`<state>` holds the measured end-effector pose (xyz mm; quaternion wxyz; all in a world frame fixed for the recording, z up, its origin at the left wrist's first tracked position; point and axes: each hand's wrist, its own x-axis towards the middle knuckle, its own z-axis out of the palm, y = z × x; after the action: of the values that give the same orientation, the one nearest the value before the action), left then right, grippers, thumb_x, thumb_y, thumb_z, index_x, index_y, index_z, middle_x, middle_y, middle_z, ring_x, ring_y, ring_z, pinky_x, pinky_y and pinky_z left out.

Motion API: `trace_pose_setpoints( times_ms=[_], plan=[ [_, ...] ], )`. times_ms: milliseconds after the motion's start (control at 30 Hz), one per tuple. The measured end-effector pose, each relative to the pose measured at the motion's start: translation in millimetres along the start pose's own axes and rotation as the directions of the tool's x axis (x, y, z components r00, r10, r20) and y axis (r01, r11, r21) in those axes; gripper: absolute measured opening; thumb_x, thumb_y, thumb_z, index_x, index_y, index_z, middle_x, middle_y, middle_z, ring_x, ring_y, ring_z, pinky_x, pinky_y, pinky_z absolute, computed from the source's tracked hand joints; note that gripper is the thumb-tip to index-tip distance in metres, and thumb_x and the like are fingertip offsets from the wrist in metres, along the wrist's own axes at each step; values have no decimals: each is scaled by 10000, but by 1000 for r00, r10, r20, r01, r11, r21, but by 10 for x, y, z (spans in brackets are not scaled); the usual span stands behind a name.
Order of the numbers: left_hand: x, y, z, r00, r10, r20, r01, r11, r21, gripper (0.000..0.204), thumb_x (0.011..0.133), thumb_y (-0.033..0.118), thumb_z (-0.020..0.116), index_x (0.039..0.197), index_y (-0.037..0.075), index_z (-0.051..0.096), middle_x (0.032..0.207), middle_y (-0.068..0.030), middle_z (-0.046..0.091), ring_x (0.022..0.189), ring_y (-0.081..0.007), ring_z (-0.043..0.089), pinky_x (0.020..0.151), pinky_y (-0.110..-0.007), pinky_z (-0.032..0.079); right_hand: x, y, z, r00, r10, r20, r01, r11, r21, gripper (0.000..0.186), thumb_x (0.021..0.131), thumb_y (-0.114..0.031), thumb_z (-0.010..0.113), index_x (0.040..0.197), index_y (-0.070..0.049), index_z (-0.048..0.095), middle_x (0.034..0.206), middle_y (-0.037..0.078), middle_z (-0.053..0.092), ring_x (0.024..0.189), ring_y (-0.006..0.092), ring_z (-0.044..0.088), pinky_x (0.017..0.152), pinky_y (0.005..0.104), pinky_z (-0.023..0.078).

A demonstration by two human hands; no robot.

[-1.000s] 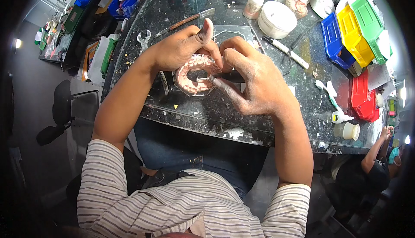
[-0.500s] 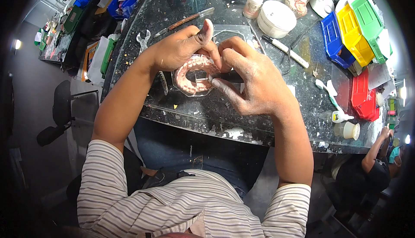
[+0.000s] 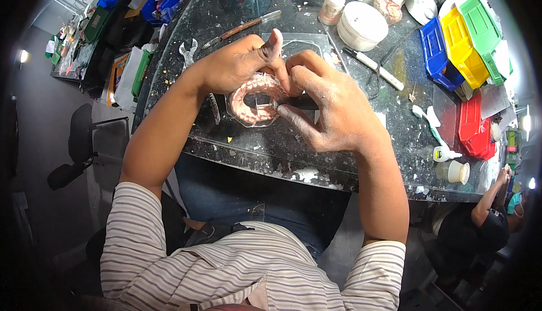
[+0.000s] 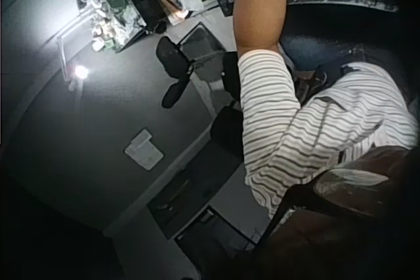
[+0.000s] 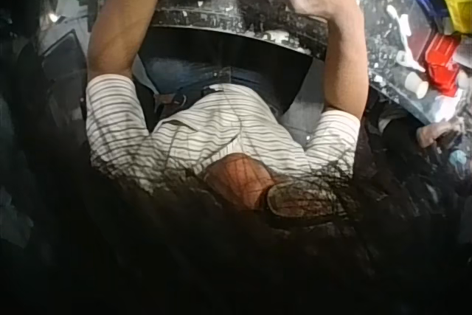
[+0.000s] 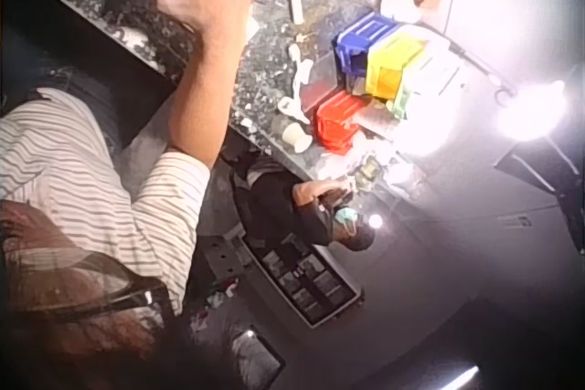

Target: The person trims and shapes a dental prosthesis model using a handheld rotary grinding tool, turning the model by hand to work along its edges.

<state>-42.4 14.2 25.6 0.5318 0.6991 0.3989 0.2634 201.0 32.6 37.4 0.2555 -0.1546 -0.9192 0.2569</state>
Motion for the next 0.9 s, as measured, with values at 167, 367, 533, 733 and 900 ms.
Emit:
trace_pose_setpoints(
  times_ms=[167, 367, 533, 733, 900],
  plan=[
    [-5, 7, 11, 1000, -25, -11, 25, 1000, -14, 947, 1071, 738, 299, 927, -46, 810, 903, -138, 764, 910, -195, 708, 905, -324, 546, -2, -3, -3, 1000, 10, 4, -10, 1000, 15, 281, 799, -142, 831, 956, -30, 627, 1177, 160, 639, 984, 392, 680, 825, 460, 558],
    [-5, 15, 14, 1000, 9, -16, -9, 1000, -5, 911, 1084, 707, 323, 924, -46, 810, 890, -131, 767, 887, -188, 710, 888, -322, 554, 1, 3, -3, 1000, 1, 7, -1, 1000, 6, 280, 796, -142, 831, 946, -25, 625, 1178, 165, 638, 991, 397, 679, 832, 462, 556],
    [1, 12, 17, 999, -47, -18, 47, 999, -10, 905, 1088, 699, 324, 926, -47, 811, 891, -134, 767, 888, -189, 711, 890, -321, 555, -7, 15, 2, 1000, 0, 2, 0, 1000, 8, 278, 793, -141, 830, 941, -24, 626, 1175, 165, 639, 986, 397, 680, 830, 462, 557],
    [1, -20, 16, 1000, -9, -18, 8, 1000, -15, 911, 1085, 704, 320, 928, -45, 814, 892, -137, 767, 888, -190, 712, 898, -323, 555, -10, 17, 14, 1000, 8, -3, -8, 1000, 21, 282, 792, -141, 828, 961, -21, 637, 1180, 164, 640, 986, 392, 682, 831, 459, 558],
    [4, 4, 14, 999, -40, -28, 39, 999, -15, 915, 1087, 703, 313, 925, -45, 815, 884, -135, 766, 886, -188, 708, 897, -322, 553, -10, 14, 11, 1000, 3, -9, -3, 1000, 17, 281, 795, -140, 826, 968, -21, 640, 1184, 165, 641, 990, 393, 682, 837, 461, 557]
  ],
)
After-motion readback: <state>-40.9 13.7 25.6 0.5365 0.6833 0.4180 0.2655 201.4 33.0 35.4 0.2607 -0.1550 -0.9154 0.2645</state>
